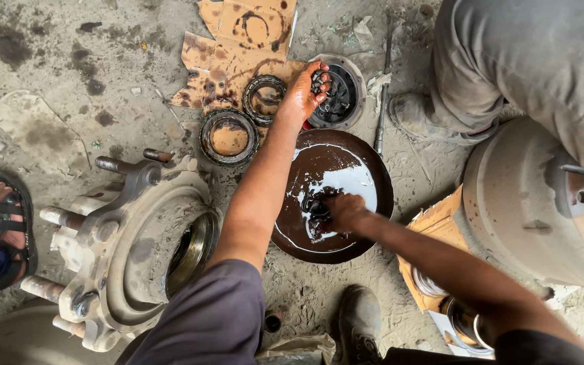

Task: The person sits on the floor and scrubs several metal rings and cylindrical parts in a basin of dark liquid using a rag. The person repeatedly dips, scrubs, and places the parts on a nearby cardboard sheet.

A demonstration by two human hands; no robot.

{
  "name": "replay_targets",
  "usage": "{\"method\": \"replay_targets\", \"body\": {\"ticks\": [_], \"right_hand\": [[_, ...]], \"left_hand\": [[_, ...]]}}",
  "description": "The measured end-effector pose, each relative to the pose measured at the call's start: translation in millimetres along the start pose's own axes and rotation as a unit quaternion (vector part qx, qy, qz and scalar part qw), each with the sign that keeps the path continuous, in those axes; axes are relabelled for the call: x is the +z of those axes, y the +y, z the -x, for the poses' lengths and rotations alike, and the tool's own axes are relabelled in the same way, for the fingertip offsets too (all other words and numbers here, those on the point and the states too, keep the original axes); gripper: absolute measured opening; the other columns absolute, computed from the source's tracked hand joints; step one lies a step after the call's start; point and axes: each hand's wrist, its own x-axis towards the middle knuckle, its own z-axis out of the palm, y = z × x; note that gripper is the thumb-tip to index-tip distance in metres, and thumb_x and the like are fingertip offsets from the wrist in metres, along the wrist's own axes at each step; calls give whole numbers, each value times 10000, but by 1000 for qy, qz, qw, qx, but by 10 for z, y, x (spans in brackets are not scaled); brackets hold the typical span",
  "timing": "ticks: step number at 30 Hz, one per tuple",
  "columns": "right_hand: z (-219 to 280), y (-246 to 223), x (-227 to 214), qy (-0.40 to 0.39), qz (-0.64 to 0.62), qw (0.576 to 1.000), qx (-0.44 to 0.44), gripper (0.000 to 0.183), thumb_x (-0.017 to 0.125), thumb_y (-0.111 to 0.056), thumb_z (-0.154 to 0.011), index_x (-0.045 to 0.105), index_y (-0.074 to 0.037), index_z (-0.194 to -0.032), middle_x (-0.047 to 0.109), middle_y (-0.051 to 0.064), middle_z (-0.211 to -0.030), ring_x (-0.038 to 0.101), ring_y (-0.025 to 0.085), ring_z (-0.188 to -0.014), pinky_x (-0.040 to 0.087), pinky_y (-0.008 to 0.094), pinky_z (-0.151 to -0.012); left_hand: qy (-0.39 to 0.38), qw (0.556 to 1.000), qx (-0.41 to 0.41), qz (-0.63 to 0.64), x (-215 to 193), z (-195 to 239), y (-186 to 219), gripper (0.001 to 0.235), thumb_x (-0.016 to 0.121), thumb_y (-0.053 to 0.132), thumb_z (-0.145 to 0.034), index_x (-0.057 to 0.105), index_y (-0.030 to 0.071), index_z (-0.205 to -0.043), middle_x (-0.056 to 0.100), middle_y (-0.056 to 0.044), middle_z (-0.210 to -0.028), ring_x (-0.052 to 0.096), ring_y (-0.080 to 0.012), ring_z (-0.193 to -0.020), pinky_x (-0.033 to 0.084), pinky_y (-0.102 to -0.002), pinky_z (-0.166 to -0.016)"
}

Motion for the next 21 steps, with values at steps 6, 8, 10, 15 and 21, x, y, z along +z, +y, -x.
{"method": "replay_targets", "body": {"ticks": [6, 8, 10, 15, 21], "right_hand": [[77, 589, -758, 366, -34, 924, -107, 300, 632, -398, -1018, 774, -162, -901, 753, 112, -875, 696, 322, -783, 598, 414, -745], [-174, 844, -962, 473, -175, 823, -261, 289, 647, -156, -871, 761, -154, -1136, 737, 143, -884, 700, 345, -727, 582, 456, -657], [-582, 1045, -1202, 488, -102, 853, -153, 119, 711, -176, -883, 754, -142, -988, 754, 124, -929, 720, 337, -766, 593, 449, -669], [-1488, 1327, -1491, 413, -56, 908, 33, 190, 712, -153, -885, 765, -64, -1044, 765, 184, -981, 758, 309, -879, 627, 410, -720], [-1446, 1328, -1713, 334, -41, 940, 48, 201, 719, -201, -934, 772, -82, -1087, 756, 182, -1016, 750, 292, -921, 618, 407, -796]], "left_hand": [[29, 999, -13, 44, 82, 307, -16, 227, 561, 293, -1015, 582, 117, -873, 548, 6, -687, 520, -141, -571, 371, -266, -450], [22, 997, 4, 74, 81, 527, -74, 236, 555, 278, -1029, 573, 107, -867, 546, -5, -685, 540, -162, -608, 433, -292, -504], [27, 996, 17, 88, 121, 799, -115, 233, 548, 265, -1038, 574, 100, -875, 549, -13, -693, 557, -176, -643, 473, -308, -545], [109, 992, 30, 48, 134, 1587, -314, 219, 525, 251, -1034, 603, 77, -925, 598, -36, -776, 578, -185, -709, 509, -323, -621], [171, 983, 14, 60, -44, 2149, -673, 180, 571, 226, -1011, 634, 63, -973, 612, -50, -834, 598, -187, -736, 533, -336, -676]]}}
